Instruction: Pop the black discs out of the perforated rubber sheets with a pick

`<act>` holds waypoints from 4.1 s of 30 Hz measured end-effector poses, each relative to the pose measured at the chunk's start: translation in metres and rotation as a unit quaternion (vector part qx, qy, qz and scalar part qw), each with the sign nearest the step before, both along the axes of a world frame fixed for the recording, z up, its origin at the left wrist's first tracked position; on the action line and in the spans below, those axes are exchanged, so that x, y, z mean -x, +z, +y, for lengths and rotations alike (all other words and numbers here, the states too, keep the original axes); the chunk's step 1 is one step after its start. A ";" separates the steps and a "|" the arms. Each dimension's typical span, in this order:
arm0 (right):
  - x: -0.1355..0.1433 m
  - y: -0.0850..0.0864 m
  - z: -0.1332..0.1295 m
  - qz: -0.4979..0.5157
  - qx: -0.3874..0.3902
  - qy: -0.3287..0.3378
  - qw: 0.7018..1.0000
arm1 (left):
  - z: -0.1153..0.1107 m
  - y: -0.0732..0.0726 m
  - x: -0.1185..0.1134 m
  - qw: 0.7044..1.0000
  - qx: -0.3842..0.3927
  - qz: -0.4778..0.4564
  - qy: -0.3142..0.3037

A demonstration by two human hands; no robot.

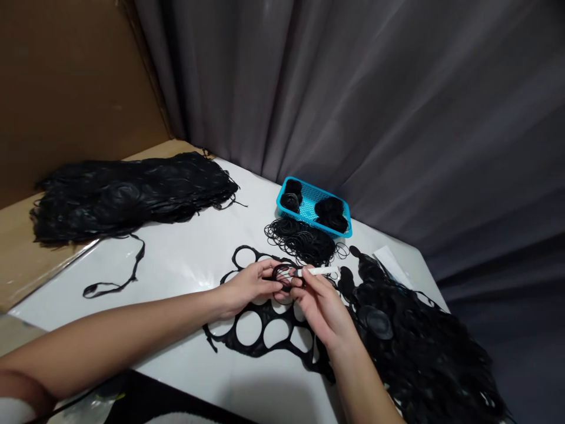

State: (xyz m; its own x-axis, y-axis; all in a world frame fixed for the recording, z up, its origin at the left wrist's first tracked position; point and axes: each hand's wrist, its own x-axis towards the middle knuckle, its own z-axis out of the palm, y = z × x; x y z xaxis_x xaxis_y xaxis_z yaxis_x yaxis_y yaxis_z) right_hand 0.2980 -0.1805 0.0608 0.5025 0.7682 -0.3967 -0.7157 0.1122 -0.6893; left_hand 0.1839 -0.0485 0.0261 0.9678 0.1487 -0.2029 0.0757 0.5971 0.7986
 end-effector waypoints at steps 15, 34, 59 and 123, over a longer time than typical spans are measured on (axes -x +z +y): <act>0.008 -0.016 -0.020 0.005 -0.062 0.140 0.988 | 0.017 0.011 -0.001 0.997 0.051 0.038 0.034; 0.000 -0.036 -0.025 0.137 -0.119 0.030 0.983 | 0.017 0.018 0.007 0.967 0.245 -0.061 -0.032; 0.049 -0.051 -0.072 -0.430 0.203 0.113 0.872 | -0.010 -0.019 0.098 0.732 -0.639 -0.159 -0.176; 0.072 -0.037 -0.040 -0.522 0.140 0.245 0.805 | -0.001 -0.027 0.145 0.713 -0.678 -0.131 -0.117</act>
